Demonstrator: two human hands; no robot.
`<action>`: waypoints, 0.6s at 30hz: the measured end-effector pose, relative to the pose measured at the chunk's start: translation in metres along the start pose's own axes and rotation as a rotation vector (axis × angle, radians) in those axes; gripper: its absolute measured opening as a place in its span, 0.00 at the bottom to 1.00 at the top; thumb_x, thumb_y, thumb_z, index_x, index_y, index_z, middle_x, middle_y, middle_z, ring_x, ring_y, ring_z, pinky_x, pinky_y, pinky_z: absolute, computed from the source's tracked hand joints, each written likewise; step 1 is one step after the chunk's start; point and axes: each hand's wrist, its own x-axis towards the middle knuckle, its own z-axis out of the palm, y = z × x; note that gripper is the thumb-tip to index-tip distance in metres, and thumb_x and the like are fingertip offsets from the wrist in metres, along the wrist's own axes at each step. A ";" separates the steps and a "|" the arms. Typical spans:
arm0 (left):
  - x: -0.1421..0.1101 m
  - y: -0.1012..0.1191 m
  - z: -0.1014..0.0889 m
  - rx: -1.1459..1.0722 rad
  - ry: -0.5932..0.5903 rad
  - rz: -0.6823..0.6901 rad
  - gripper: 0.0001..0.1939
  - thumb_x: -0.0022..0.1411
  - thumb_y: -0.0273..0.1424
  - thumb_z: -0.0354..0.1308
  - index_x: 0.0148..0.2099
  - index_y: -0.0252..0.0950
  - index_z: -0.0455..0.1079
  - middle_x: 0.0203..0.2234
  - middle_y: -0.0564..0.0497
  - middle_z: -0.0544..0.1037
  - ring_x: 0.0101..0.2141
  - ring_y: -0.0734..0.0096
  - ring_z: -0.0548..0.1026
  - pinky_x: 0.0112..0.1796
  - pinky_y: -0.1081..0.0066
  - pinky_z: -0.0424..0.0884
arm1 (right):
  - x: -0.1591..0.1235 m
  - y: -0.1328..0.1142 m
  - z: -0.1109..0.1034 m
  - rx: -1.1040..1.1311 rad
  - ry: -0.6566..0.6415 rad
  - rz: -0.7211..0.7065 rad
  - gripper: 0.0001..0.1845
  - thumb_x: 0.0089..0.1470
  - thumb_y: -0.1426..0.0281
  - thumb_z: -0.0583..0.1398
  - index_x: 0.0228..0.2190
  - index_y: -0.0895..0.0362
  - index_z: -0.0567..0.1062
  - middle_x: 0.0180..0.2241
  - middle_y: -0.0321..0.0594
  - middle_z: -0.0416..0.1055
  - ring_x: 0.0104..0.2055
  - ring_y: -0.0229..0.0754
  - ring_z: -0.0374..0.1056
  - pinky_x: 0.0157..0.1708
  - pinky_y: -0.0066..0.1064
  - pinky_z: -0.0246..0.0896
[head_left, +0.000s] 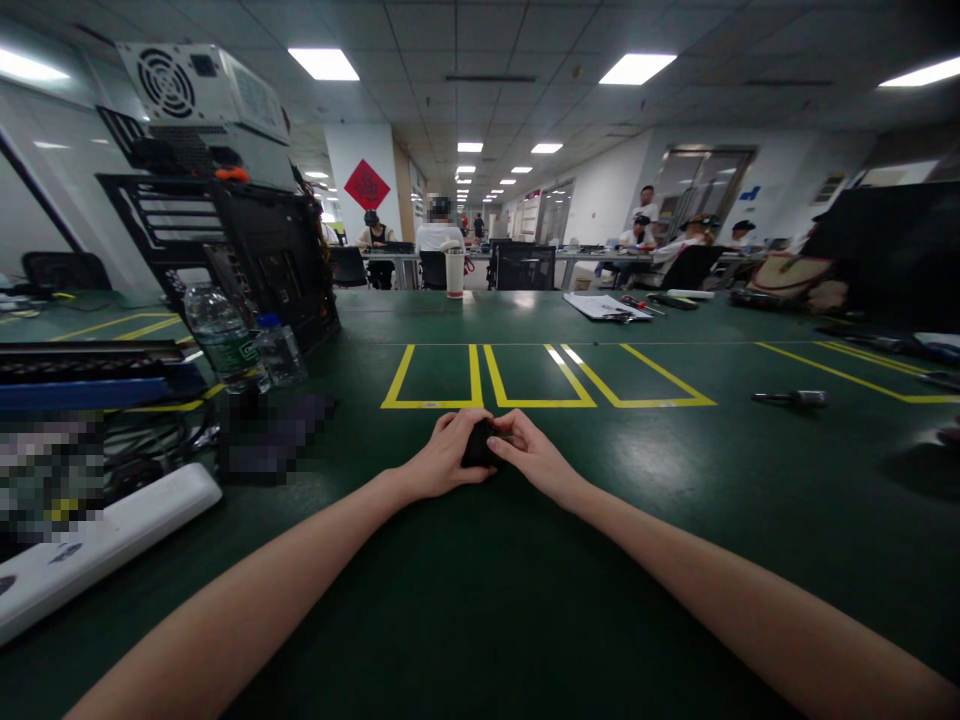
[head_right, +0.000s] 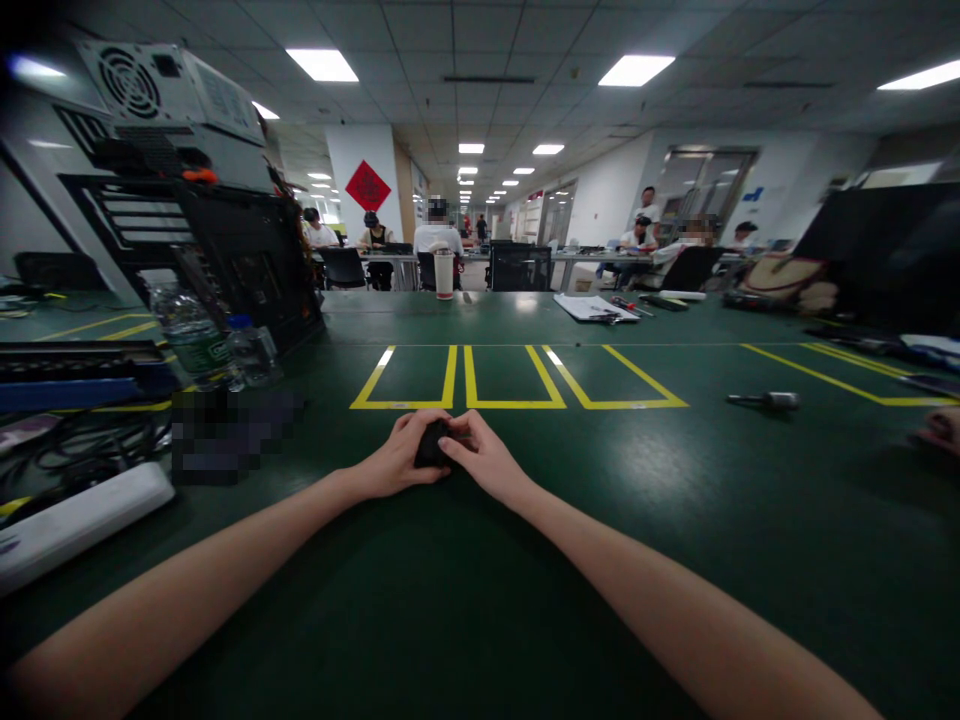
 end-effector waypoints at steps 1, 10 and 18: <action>0.000 0.000 0.000 -0.001 0.000 0.001 0.31 0.50 0.33 0.57 0.53 0.41 0.46 0.46 0.48 0.61 0.49 0.61 0.61 0.51 0.59 0.50 | 0.000 0.000 0.000 0.000 0.002 0.022 0.11 0.49 0.65 0.56 0.36 0.55 0.64 0.38 0.38 0.64 0.43 0.41 0.62 0.43 0.38 0.59; 0.000 -0.003 0.002 0.011 0.012 0.010 0.31 0.50 0.32 0.57 0.53 0.40 0.46 0.46 0.48 0.61 0.48 0.62 0.60 0.51 0.60 0.50 | -0.004 -0.005 -0.001 0.010 -0.074 -0.023 0.13 0.47 0.70 0.58 0.36 0.54 0.63 0.39 0.37 0.62 0.44 0.40 0.62 0.44 0.37 0.60; 0.000 -0.004 0.003 0.013 0.003 0.008 0.32 0.50 0.34 0.58 0.54 0.40 0.46 0.46 0.47 0.61 0.49 0.62 0.60 0.51 0.61 0.49 | 0.001 0.002 0.001 0.028 0.011 -0.009 0.10 0.48 0.66 0.57 0.35 0.55 0.63 0.37 0.37 0.64 0.43 0.40 0.63 0.44 0.38 0.59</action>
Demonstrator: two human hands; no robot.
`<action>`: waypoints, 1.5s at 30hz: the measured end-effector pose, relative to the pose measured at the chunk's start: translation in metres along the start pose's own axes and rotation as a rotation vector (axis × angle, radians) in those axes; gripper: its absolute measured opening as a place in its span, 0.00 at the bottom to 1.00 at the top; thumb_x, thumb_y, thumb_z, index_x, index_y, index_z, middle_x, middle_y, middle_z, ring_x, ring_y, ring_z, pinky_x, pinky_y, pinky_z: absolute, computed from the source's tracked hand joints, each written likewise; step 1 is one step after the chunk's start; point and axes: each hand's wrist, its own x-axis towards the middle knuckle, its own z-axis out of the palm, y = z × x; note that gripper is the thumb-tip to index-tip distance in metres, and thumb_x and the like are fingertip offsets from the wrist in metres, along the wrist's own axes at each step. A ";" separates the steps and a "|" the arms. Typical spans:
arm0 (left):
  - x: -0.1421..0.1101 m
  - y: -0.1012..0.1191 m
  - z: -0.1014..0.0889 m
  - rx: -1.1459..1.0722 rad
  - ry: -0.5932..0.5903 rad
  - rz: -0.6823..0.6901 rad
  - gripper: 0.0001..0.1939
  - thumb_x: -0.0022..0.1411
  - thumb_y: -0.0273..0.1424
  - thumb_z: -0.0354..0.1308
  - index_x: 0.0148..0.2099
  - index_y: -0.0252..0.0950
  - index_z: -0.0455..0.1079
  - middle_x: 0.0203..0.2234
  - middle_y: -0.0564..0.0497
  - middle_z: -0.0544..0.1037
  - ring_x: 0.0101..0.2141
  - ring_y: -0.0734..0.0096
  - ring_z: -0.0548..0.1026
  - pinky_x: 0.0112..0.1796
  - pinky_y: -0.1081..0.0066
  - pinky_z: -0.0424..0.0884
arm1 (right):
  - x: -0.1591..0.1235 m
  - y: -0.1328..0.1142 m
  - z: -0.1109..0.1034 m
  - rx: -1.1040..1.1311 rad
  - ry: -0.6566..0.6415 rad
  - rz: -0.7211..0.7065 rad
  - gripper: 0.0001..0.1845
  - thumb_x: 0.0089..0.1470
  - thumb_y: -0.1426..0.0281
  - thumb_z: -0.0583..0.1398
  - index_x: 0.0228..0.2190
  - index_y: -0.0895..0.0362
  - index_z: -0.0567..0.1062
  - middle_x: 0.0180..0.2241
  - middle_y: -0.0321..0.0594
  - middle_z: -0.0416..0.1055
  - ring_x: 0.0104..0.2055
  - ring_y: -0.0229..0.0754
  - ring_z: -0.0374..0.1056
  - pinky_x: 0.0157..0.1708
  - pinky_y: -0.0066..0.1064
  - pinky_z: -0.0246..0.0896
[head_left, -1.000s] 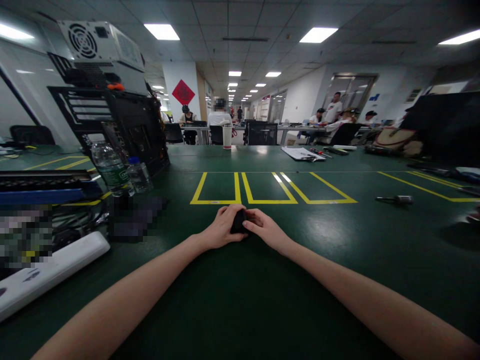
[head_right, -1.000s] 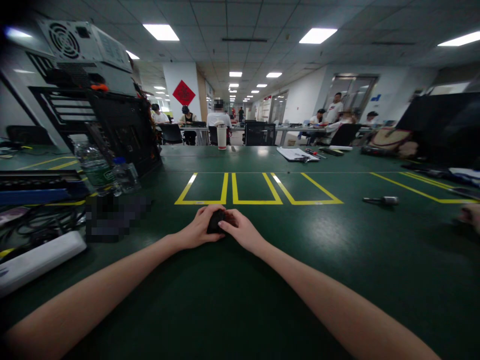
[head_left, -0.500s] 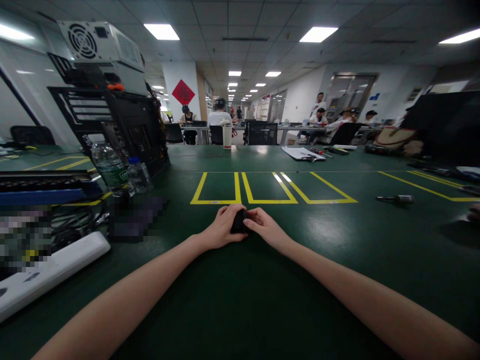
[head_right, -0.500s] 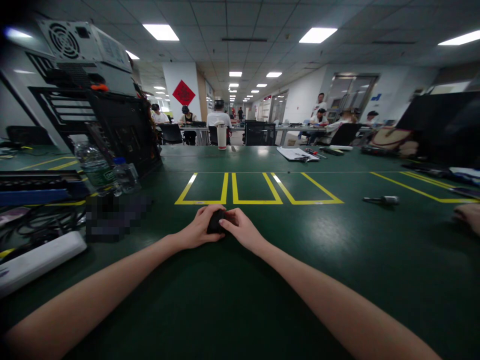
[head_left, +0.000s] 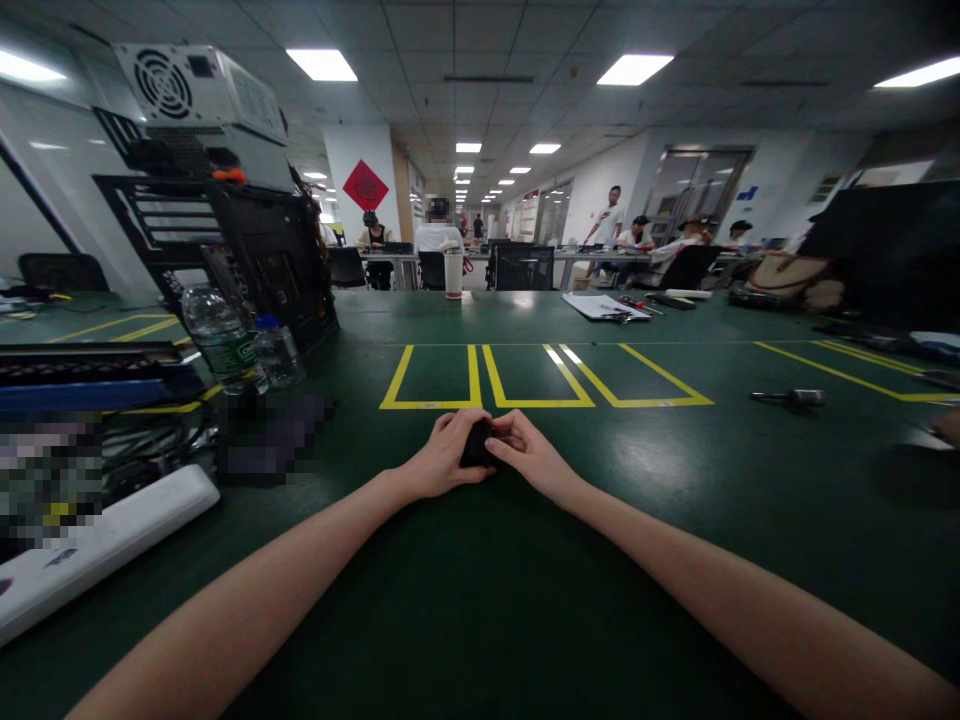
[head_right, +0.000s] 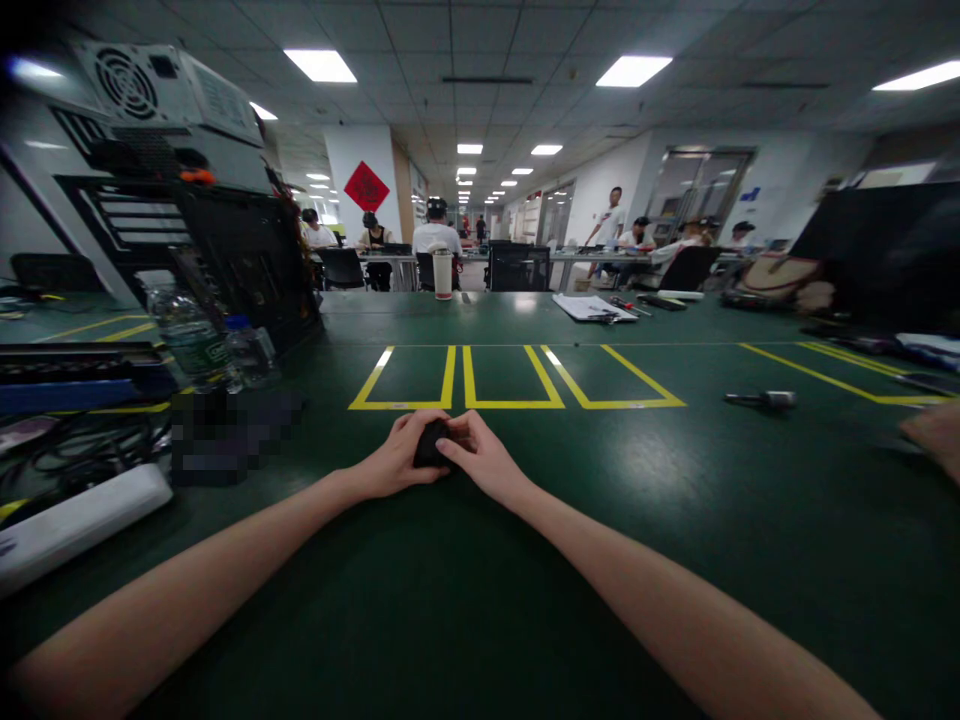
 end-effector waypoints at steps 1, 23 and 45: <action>0.000 0.000 0.000 0.002 0.002 0.000 0.32 0.49 0.34 0.58 0.54 0.40 0.46 0.46 0.47 0.61 0.49 0.63 0.60 0.51 0.61 0.49 | 0.001 0.001 0.000 0.000 0.014 0.018 0.12 0.48 0.66 0.57 0.35 0.56 0.63 0.37 0.38 0.64 0.43 0.40 0.63 0.45 0.38 0.58; 0.000 0.001 -0.001 0.002 0.003 0.006 0.31 0.50 0.33 0.57 0.54 0.40 0.47 0.46 0.47 0.61 0.48 0.62 0.60 0.51 0.59 0.50 | -0.001 0.001 -0.004 -0.016 -0.043 0.039 0.14 0.49 0.67 0.57 0.39 0.55 0.64 0.40 0.39 0.64 0.45 0.41 0.61 0.48 0.41 0.55; 0.000 0.000 0.001 0.011 0.010 0.002 0.31 0.50 0.32 0.57 0.53 0.41 0.46 0.46 0.48 0.61 0.48 0.61 0.60 0.50 0.60 0.51 | -0.003 -0.002 -0.005 0.058 -0.104 -0.012 0.15 0.44 0.70 0.60 0.36 0.54 0.62 0.39 0.36 0.62 0.44 0.40 0.62 0.45 0.38 0.58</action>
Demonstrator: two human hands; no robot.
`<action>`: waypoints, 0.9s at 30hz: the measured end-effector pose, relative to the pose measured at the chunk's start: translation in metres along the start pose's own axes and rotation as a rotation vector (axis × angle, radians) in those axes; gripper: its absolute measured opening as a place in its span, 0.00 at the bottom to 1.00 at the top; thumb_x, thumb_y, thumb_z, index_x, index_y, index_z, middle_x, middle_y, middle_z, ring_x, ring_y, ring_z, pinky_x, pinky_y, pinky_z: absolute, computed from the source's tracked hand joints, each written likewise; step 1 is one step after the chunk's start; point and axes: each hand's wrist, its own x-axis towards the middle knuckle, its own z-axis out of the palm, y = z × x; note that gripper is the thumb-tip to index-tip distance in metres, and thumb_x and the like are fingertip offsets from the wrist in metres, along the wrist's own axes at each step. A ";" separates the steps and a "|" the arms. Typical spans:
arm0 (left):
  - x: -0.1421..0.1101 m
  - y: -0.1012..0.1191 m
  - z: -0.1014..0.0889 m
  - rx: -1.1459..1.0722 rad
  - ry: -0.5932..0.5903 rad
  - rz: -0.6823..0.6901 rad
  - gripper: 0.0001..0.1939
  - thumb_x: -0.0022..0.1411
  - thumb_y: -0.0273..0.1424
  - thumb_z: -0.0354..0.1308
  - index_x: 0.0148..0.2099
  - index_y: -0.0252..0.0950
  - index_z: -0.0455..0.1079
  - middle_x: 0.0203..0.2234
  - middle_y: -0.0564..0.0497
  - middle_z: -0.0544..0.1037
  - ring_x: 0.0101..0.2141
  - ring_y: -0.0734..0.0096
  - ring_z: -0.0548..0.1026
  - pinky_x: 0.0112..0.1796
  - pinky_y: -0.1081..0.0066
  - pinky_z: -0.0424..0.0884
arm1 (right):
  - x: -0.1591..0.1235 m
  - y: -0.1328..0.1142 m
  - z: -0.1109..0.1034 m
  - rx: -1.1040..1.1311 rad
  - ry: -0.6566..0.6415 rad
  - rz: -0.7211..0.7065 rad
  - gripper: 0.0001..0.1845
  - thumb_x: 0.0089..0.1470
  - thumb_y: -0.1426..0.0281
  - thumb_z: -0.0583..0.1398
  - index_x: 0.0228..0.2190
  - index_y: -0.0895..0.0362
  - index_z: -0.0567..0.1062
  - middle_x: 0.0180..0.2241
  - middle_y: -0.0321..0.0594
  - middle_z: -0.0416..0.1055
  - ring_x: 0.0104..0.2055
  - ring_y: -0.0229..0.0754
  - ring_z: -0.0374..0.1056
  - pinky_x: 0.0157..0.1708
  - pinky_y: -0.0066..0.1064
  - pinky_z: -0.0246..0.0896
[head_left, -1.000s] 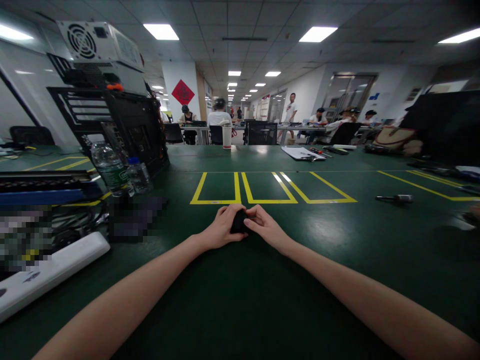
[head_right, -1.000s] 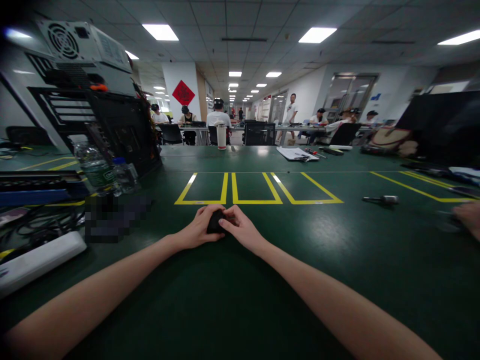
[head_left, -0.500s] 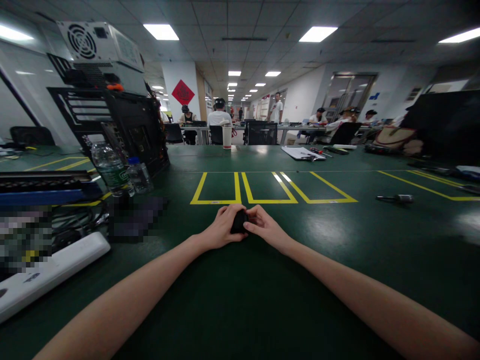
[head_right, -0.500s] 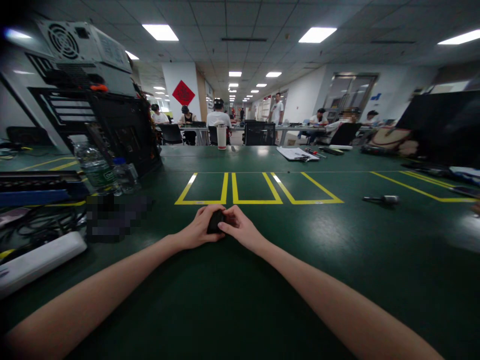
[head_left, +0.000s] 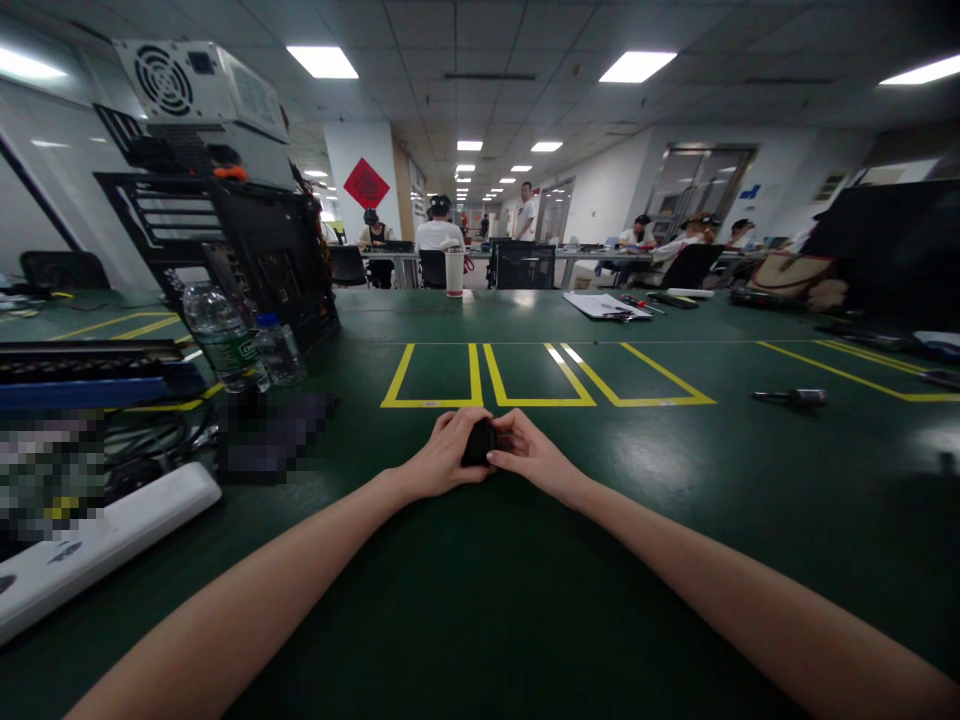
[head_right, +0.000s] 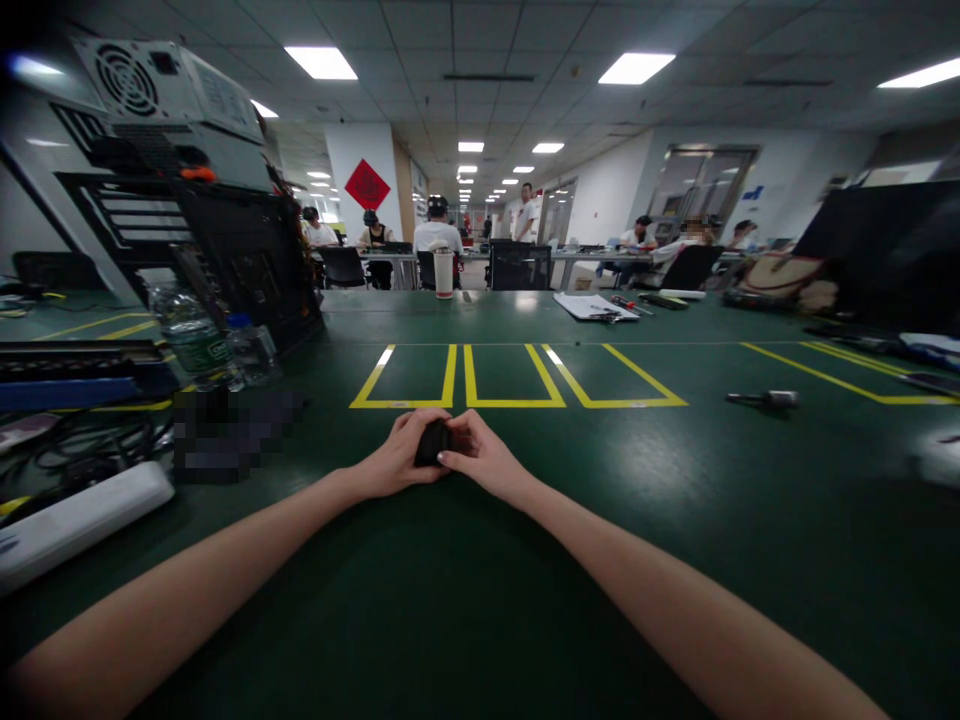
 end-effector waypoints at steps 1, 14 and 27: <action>0.000 0.000 0.000 0.000 -0.001 -0.004 0.31 0.50 0.32 0.57 0.53 0.41 0.46 0.46 0.48 0.61 0.48 0.61 0.60 0.50 0.60 0.51 | 0.000 0.000 0.000 0.005 0.009 -0.001 0.14 0.45 0.69 0.60 0.35 0.54 0.63 0.38 0.35 0.62 0.43 0.40 0.62 0.45 0.37 0.59; 0.000 0.002 -0.001 -0.004 0.002 -0.003 0.31 0.49 0.32 0.57 0.53 0.41 0.46 0.46 0.47 0.61 0.48 0.61 0.60 0.50 0.60 0.50 | 0.002 0.002 -0.001 0.023 0.023 0.047 0.14 0.45 0.68 0.60 0.36 0.55 0.64 0.39 0.37 0.63 0.44 0.41 0.63 0.45 0.38 0.58; 0.000 0.002 -0.002 -0.009 -0.010 -0.007 0.31 0.49 0.33 0.58 0.53 0.41 0.46 0.46 0.47 0.61 0.48 0.62 0.60 0.50 0.59 0.50 | 0.003 0.002 0.000 -0.025 0.090 0.062 0.14 0.47 0.67 0.58 0.37 0.55 0.64 0.40 0.38 0.63 0.44 0.40 0.62 0.47 0.39 0.57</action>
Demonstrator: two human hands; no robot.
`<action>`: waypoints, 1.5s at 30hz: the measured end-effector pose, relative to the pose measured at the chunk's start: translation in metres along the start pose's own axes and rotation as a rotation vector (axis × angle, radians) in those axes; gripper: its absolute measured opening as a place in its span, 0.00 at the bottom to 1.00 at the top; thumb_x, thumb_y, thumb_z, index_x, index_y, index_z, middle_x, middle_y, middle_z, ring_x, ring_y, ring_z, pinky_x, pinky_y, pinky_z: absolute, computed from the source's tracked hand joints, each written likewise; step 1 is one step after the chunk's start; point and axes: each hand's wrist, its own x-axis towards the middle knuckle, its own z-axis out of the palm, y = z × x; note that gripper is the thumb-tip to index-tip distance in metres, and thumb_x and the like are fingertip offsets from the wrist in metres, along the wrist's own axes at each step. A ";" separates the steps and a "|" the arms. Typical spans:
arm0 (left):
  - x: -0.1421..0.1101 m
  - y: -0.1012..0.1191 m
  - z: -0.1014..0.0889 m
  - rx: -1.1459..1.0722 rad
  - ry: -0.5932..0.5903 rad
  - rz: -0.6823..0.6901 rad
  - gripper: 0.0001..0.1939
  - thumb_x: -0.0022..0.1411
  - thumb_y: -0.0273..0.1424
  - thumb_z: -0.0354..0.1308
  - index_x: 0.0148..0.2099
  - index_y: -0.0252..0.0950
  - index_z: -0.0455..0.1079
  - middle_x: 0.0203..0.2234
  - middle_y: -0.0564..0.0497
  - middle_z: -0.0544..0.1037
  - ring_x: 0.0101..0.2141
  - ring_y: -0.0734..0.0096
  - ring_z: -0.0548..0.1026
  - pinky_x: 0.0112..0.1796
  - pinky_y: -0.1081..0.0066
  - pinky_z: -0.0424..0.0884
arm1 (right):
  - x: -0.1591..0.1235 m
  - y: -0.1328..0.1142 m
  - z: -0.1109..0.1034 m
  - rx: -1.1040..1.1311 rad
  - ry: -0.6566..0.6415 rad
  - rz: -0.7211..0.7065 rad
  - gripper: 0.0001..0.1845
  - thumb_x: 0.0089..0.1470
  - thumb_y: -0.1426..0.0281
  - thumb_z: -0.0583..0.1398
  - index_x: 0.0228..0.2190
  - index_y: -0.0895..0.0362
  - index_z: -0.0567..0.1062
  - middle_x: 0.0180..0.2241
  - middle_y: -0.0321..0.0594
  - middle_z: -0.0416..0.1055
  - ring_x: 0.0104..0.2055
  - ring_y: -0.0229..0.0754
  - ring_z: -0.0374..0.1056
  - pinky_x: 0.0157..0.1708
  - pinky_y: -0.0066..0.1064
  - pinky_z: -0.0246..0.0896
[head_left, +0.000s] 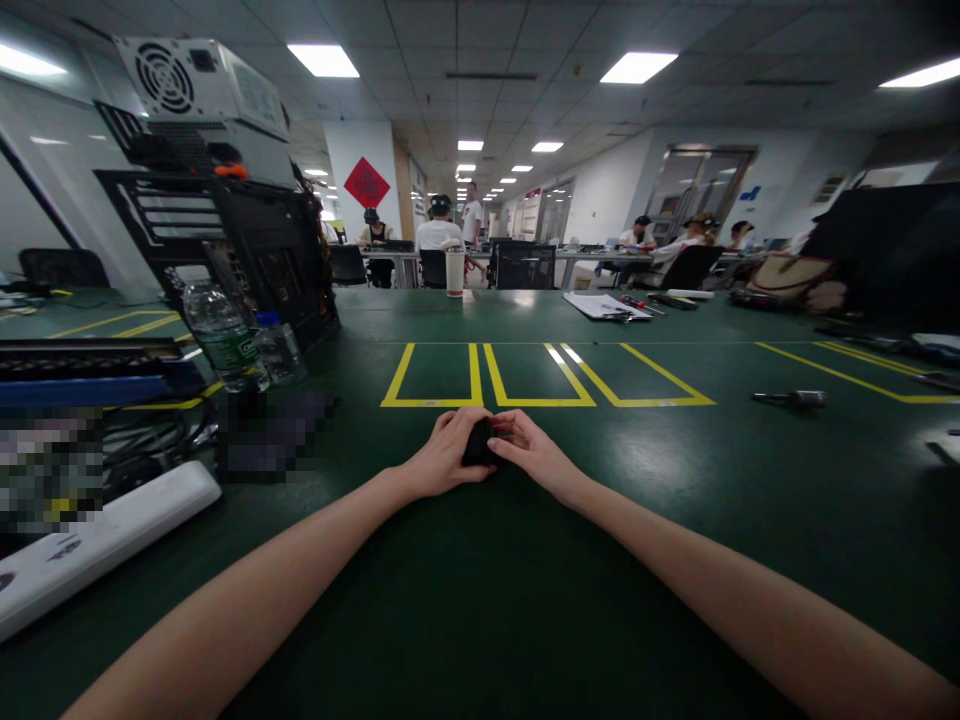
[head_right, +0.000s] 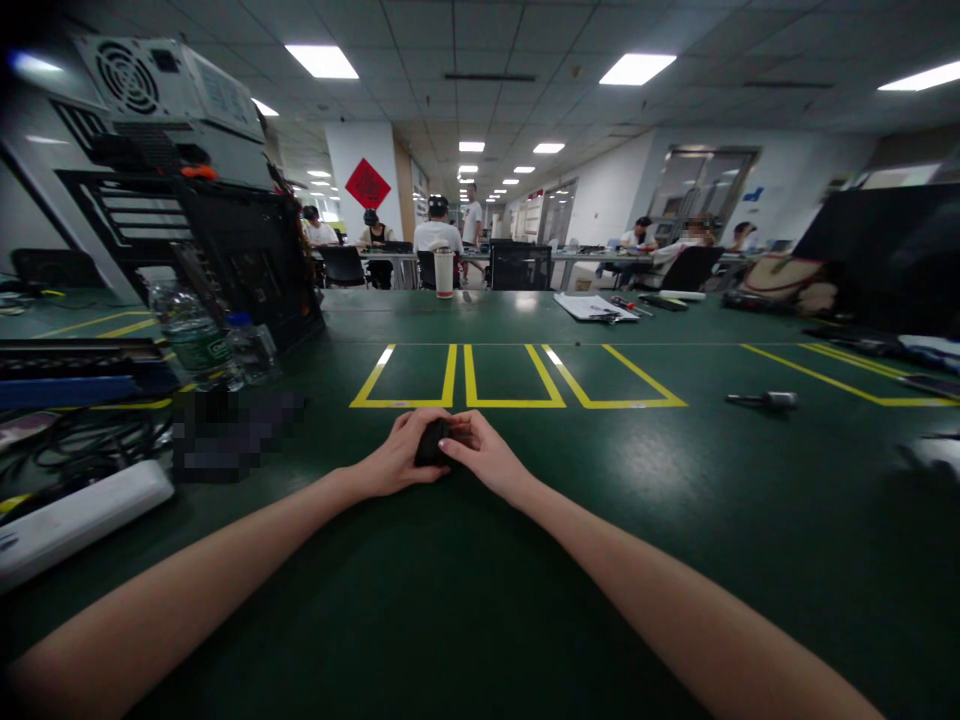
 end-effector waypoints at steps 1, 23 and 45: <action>0.000 0.000 0.000 -0.001 0.001 0.000 0.31 0.49 0.33 0.58 0.53 0.41 0.46 0.46 0.47 0.61 0.48 0.62 0.60 0.50 0.59 0.50 | 0.000 0.000 0.000 -0.005 -0.006 0.013 0.14 0.47 0.67 0.58 0.38 0.55 0.64 0.40 0.38 0.63 0.45 0.41 0.61 0.47 0.39 0.56; 0.000 -0.001 0.001 -0.001 0.008 0.000 0.32 0.49 0.33 0.57 0.54 0.42 0.46 0.47 0.47 0.61 0.49 0.60 0.60 0.50 0.58 0.50 | 0.001 0.002 -0.002 0.047 -0.059 -0.015 0.14 0.44 0.68 0.60 0.35 0.55 0.64 0.39 0.37 0.64 0.44 0.41 0.63 0.45 0.39 0.58; 0.000 -0.001 0.001 -0.008 0.007 0.002 0.32 0.50 0.32 0.58 0.54 0.40 0.46 0.46 0.47 0.61 0.48 0.62 0.60 0.51 0.60 0.50 | -0.001 0.002 -0.001 0.032 -0.057 -0.041 0.14 0.45 0.69 0.60 0.35 0.53 0.63 0.39 0.36 0.63 0.44 0.41 0.62 0.44 0.38 0.59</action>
